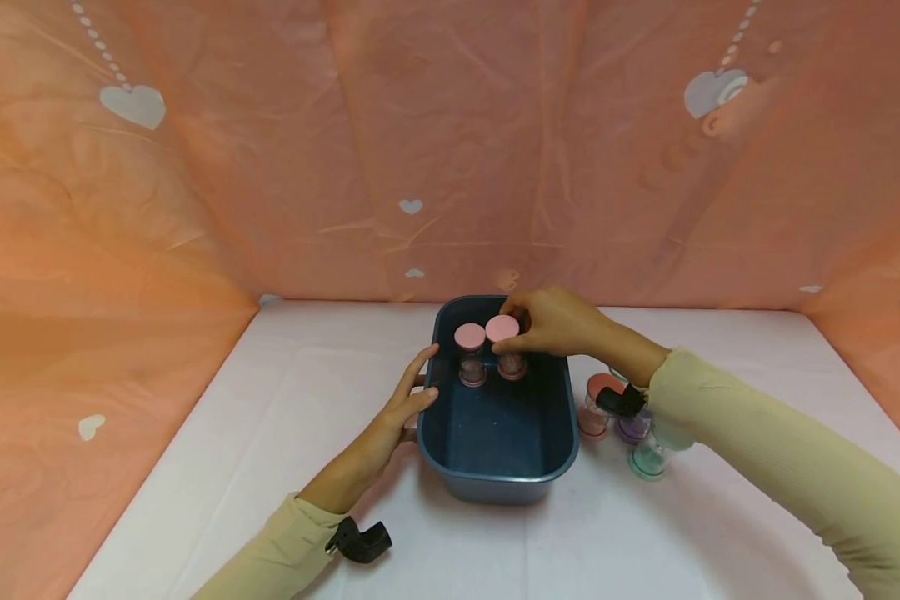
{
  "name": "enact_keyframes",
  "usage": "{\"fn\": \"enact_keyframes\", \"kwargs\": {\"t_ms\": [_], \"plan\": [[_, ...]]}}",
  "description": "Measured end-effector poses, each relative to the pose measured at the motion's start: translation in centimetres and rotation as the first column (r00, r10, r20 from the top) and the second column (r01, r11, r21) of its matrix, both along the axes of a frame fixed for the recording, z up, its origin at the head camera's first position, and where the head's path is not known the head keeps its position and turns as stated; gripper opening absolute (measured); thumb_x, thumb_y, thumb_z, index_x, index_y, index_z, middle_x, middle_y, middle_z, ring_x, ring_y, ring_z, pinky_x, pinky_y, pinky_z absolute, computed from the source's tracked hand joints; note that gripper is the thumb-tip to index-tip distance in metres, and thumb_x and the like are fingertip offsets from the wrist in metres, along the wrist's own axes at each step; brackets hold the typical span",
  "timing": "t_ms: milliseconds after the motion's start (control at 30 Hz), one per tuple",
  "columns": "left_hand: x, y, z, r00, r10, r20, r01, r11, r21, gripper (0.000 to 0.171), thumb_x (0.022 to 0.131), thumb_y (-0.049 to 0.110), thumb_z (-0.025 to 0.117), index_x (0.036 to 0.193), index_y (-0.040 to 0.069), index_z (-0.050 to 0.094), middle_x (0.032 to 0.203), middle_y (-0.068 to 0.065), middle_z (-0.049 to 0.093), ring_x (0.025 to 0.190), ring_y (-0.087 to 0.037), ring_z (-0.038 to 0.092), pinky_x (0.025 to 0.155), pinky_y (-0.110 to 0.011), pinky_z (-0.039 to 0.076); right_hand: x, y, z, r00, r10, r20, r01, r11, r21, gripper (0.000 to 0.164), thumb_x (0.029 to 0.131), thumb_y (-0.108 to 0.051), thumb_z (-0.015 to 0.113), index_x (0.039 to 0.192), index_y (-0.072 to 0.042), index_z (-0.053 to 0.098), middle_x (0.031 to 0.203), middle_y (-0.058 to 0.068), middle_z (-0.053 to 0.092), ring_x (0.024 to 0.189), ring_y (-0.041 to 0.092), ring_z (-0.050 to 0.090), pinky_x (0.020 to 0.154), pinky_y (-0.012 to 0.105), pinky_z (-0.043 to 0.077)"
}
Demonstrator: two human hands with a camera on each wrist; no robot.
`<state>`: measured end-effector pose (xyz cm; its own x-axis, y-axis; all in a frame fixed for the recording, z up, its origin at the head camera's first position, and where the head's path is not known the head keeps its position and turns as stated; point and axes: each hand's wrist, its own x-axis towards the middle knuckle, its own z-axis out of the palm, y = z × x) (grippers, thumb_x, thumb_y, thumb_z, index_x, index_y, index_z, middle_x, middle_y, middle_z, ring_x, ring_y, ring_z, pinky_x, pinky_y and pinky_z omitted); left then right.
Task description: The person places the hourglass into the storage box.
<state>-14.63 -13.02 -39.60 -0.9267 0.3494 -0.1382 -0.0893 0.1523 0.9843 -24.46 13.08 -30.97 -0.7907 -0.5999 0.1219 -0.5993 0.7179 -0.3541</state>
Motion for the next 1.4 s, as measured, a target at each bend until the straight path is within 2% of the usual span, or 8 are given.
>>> {"fn": "enact_keyframes", "kwargs": {"t_ms": [300, 667, 800, 933, 1167, 1400], "plan": [[0.0, 0.1, 0.0, 1.0, -0.009, -0.004, 0.009, 1.0, 0.005, 0.062, 0.096, 0.044, 0.039, 0.154, 0.047, 0.018, 0.151, -0.015, 0.02, 0.136, -0.044, 0.035, 0.09, -0.051, 0.046, -0.5, -0.5, -0.5, 1.0, -0.005, 0.027, 0.003, 0.997, 0.083, 0.049, 0.078, -0.051, 0.079, 0.111, -0.015, 0.074, 0.088, -0.002, 0.073, 0.072, 0.011, 0.06, 0.068, 0.031, 0.05], [0.2, 0.2, 0.0, 1.0, -0.004, -0.003, 0.004, 1.0, 0.006, 0.061, 0.097, 0.042, 0.037, 0.155, 0.047, 0.016, 0.152, -0.013, 0.018, 0.14, -0.043, 0.03, 0.093, -0.049, 0.045, 0.1, -0.7, -1.6, 0.998, -0.027, -0.05, 0.034, 0.988, 0.154, 0.049, 0.077, -0.058, 0.077, 0.11, -0.022, 0.074, 0.086, -0.006, 0.072, 0.075, 0.011, 0.06, 0.065, 0.031, 0.047], [0.2, 0.2, -0.1, 1.0, 0.007, 0.0, -0.007, 1.0, 0.009, 0.06, 0.097, 0.042, 0.037, 0.154, 0.049, 0.017, 0.152, -0.013, 0.018, 0.14, -0.043, 0.031, 0.093, -0.049, 0.045, 0.3, -0.8, -1.8, 0.997, -0.034, -0.066, 0.043, 0.99, 0.137, 0.048, 0.079, -0.058, 0.076, 0.111, -0.021, 0.073, 0.088, -0.006, 0.072, 0.077, 0.013, 0.061, 0.068, 0.034, 0.048], [0.1, 0.2, -0.1, 1.0, 0.009, -0.007, -0.009, 1.0, 0.009, 0.059, 0.097, 0.043, 0.038, 0.153, 0.051, 0.018, 0.153, -0.013, 0.019, 0.14, -0.043, 0.031, 0.094, -0.052, 0.044, 0.4, -0.9, -1.9, 0.991, -0.075, -0.107, 0.088, 0.989, 0.117, 0.05, 0.08, -0.057, 0.075, 0.114, -0.021, 0.073, 0.095, -0.003, 0.075, 0.081, 0.016, 0.065, 0.071, 0.038, 0.051], [0.3, 0.1, -0.7, 1.0, 0.008, 0.008, -0.008, 1.0, 0.012, 0.06, 0.098, 0.044, 0.038, 0.154, 0.048, 0.018, 0.154, -0.013, 0.017, 0.141, -0.043, 0.028, 0.094, -0.053, 0.044, 0.6, -1.4, -2.6, 0.983, -0.139, -0.123, 0.152, 0.983, 0.102, 0.051, 0.083, -0.056, 0.073, 0.117, -0.018, 0.072, 0.096, 0.0, 0.076, 0.084, 0.019, 0.067, 0.072, 0.039, 0.052], [0.1, 0.2, -0.2, 1.0, 0.003, -0.007, -0.003, 1.0, -0.003, 0.057, 0.099, 0.044, 0.037, 0.152, 0.054, 0.018, 0.156, -0.011, 0.016, 0.143, -0.042, 0.028, 0.097, -0.056, 0.042, 0.7, -1.5, -2.3, 0.974, -0.175, -0.144, 0.186, 0.98, 0.07, 0.051, 0.084, -0.048, 0.074, 0.123, -0.014, 0.07, 0.103, 0.004, 0.076, 0.089, 0.023, 0.069, 0.077, 0.041, 0.053]]}}
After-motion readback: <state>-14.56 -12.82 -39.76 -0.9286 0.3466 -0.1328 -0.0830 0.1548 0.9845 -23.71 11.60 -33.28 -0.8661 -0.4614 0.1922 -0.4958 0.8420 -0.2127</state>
